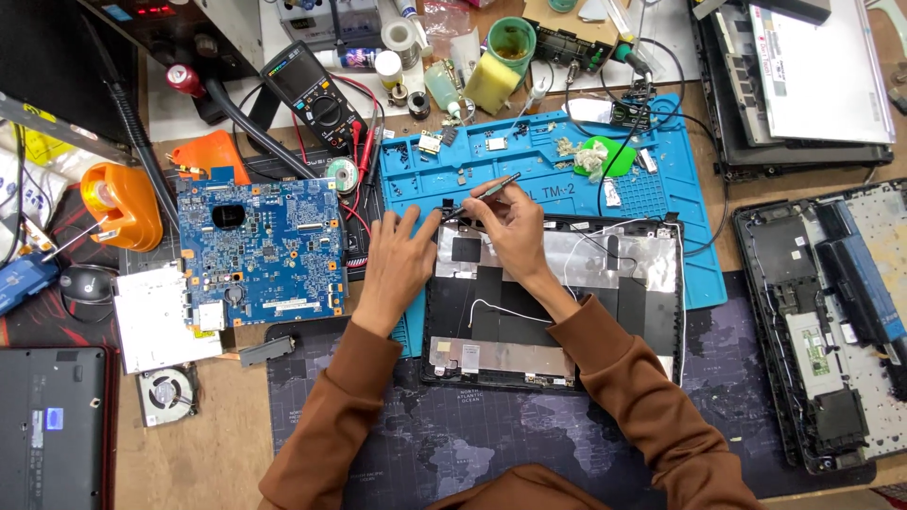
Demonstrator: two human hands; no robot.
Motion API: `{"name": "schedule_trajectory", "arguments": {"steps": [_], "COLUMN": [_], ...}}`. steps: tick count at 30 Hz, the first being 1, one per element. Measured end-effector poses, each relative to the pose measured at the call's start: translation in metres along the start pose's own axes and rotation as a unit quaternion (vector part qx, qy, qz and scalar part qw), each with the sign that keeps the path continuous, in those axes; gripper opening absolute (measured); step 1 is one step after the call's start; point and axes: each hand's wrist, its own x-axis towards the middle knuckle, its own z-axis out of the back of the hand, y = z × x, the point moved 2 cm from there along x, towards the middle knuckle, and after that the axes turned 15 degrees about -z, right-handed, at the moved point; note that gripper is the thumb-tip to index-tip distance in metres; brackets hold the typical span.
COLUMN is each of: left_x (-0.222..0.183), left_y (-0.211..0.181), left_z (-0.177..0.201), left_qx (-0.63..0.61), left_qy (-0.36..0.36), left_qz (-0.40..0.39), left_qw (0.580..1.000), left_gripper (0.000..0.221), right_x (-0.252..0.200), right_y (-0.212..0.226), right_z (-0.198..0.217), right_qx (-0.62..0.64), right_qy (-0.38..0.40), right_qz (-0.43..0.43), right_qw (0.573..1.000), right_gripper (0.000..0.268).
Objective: Routing and securing internal cables within a laptop screen assembly using tweezers
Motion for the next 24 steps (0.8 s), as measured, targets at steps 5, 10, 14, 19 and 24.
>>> {"name": "schedule_trajectory", "arguments": {"steps": [5, 10, 14, 19, 24], "left_x": [-0.001, -0.002, -0.002, 0.0, -0.003], "left_y": [0.011, 0.007, 0.006, 0.005, 0.007], "left_z": [-0.015, -0.007, -0.003, 0.009, 0.003], "left_qx": [-0.016, -0.015, -0.074, -0.181, -0.186], "left_qy": [-0.003, -0.014, -0.037, -0.08, -0.086], "left_qz": [-0.051, -0.062, -0.02, 0.033, 0.055], "left_qw": [0.999, 0.998, 0.996, 0.98, 0.977], "left_gripper": [0.023, 0.024, 0.025, 0.028, 0.032], "right_x": [0.002, 0.002, 0.001, 0.004, -0.003], "right_y": [-0.009, -0.007, 0.014, 0.041, 0.065], "right_z": [0.002, 0.002, 0.005, 0.02, 0.005], "right_qx": [0.003, -0.005, -0.009, -0.105, -0.444], "right_qy": [-0.004, -0.012, -0.033, 0.036, 0.14], "right_qz": [-0.012, -0.005, 0.038, 0.041, 0.086], "right_qw": [1.0, 1.0, 0.999, 0.993, 0.881], "right_gripper": [0.016, 0.016, 0.015, 0.019, 0.024]}}
